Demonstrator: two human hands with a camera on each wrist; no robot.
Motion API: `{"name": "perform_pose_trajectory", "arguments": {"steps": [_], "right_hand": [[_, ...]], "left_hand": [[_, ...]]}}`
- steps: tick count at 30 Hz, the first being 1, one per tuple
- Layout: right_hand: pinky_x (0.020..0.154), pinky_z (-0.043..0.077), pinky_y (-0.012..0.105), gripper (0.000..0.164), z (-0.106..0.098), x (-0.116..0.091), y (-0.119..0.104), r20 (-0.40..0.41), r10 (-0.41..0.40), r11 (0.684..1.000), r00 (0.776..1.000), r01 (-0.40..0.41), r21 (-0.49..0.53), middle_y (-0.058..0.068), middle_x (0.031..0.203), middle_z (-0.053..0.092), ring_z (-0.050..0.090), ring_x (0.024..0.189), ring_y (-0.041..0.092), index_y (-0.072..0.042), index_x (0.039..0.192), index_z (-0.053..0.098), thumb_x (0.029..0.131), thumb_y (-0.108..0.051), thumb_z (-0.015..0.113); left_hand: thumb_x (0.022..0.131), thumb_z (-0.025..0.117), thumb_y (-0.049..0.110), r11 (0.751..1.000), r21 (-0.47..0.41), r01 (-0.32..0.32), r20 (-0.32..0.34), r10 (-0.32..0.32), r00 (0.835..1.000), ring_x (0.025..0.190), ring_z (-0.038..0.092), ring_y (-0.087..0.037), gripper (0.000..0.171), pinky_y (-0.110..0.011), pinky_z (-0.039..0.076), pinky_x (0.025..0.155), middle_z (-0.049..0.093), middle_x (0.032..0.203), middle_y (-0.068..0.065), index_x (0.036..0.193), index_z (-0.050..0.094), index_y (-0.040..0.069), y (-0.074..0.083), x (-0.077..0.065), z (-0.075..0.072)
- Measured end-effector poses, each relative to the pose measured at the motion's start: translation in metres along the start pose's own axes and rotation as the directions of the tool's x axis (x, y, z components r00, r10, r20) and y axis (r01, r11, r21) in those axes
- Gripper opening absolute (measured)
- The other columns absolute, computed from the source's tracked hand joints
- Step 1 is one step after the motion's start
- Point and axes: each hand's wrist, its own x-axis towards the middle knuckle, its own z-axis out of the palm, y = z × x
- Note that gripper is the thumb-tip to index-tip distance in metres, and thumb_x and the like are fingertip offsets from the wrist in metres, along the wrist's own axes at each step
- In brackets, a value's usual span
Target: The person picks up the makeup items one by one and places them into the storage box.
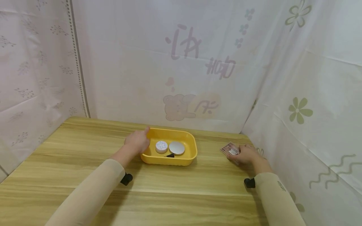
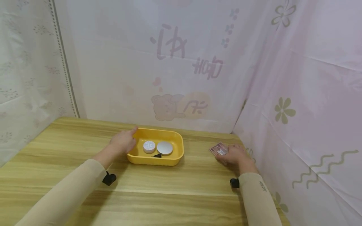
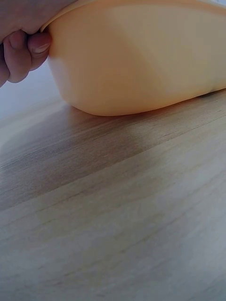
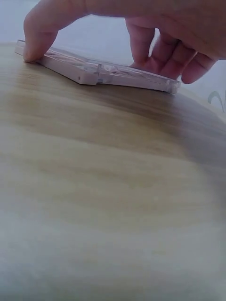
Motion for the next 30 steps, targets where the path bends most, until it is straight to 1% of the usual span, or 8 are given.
{"name": "perform_pose_trajectory", "arguments": {"steps": [5,10,13,16,20,23,25,30], "right_hand": [[0.111,0.04,0.079,0.116,-0.001,-0.001,0.001,-0.007,0.032,0.998,0.999,-0.033,-0.048,0.047,0.15,0.046,0.044,0.138,0.064,0.022,0.153,0.044,0.094,-0.076,0.065],[0.108,0.042,0.075,0.113,-0.003,-0.003,0.0,-0.051,0.026,0.995,0.998,-0.03,-0.093,0.046,0.143,0.054,0.051,0.129,0.062,0.022,0.147,0.05,0.093,-0.076,0.066],[0.106,0.043,0.074,0.111,-0.004,-0.005,-0.001,-0.073,0.02,0.995,0.997,-0.027,-0.097,0.044,0.139,0.057,0.054,0.125,0.059,0.022,0.144,0.053,0.093,-0.075,0.067],[0.106,0.042,0.075,0.111,-0.004,-0.007,-0.002,-0.085,0.029,0.996,0.996,-0.036,-0.086,0.044,0.138,0.057,0.053,0.125,0.058,0.022,0.144,0.053,0.093,-0.075,0.067],[0.103,0.044,0.074,0.113,-0.005,-0.007,-0.003,-0.097,0.034,0.997,0.995,-0.041,-0.07,0.043,0.138,0.056,0.053,0.124,0.057,0.021,0.145,0.052,0.092,-0.077,0.066],[0.101,0.046,0.071,0.112,-0.005,-0.004,-0.004,-0.11,0.013,0.997,0.994,-0.022,-0.076,0.042,0.137,0.058,0.054,0.123,0.056,0.021,0.145,0.052,0.092,-0.078,0.065],[0.101,0.047,0.07,0.111,-0.004,-0.001,-0.005,-0.121,-0.005,0.996,0.993,-0.005,-0.088,0.041,0.136,0.059,0.056,0.123,0.055,0.02,0.144,0.054,0.093,-0.077,0.064],[0.102,0.049,0.068,0.105,-0.005,0.005,-0.011,-0.145,-0.038,0.995,0.989,0.024,-0.095,0.037,0.134,0.063,0.058,0.123,0.053,0.018,0.138,0.059,0.092,-0.077,0.066]], "left_hand": [[0.108,0.043,0.024,1.0,0.006,0.0,0.001,0.0,1.0,0.071,0.059,-0.029,0.07,-0.036,0.045,0.055,0.066,0.15,-0.027,0.176,0.028,0.021,0.001,-0.001,0.0],[0.108,0.043,0.024,1.0,0.008,-0.002,0.0,0.002,1.0,0.07,0.058,-0.028,0.07,-0.036,0.045,0.055,0.068,0.148,-0.027,0.176,0.028,0.021,0.002,-0.002,0.0],[0.108,0.043,0.024,1.0,0.011,-0.004,0.0,0.004,1.0,0.071,0.059,-0.029,0.07,-0.036,0.046,0.056,0.068,0.148,-0.027,0.176,0.028,0.02,0.002,-0.002,0.0],[0.109,0.044,0.025,1.0,0.013,-0.009,-0.002,0.009,1.0,0.07,0.058,-0.028,0.07,-0.036,0.046,0.056,0.068,0.147,-0.027,0.176,0.028,0.02,0.002,-0.002,0.0],[0.108,0.044,0.025,1.0,0.009,-0.012,0.001,0.012,1.0,0.066,0.053,-0.025,0.07,-0.034,0.043,0.055,0.073,0.137,-0.026,0.176,0.028,0.019,0.002,-0.002,-0.001],[0.108,0.044,0.024,1.0,0.006,-0.011,0.005,0.011,1.0,0.064,0.05,-0.023,0.071,-0.034,0.043,0.054,0.073,0.137,-0.026,0.176,0.027,0.019,0.001,-0.003,-0.001],[0.108,0.044,0.024,1.0,0.011,-0.013,0.004,0.013,1.0,0.065,0.05,-0.024,0.071,-0.034,0.043,0.054,0.071,0.141,-0.027,0.176,0.027,0.019,0.001,-0.003,-0.001],[0.108,0.044,0.024,1.0,0.015,-0.007,0.008,0.007,1.0,0.064,0.049,-0.023,0.071,-0.035,0.043,0.053,0.074,0.132,-0.026,0.177,0.026,0.02,0.002,-0.003,-0.002]]}}
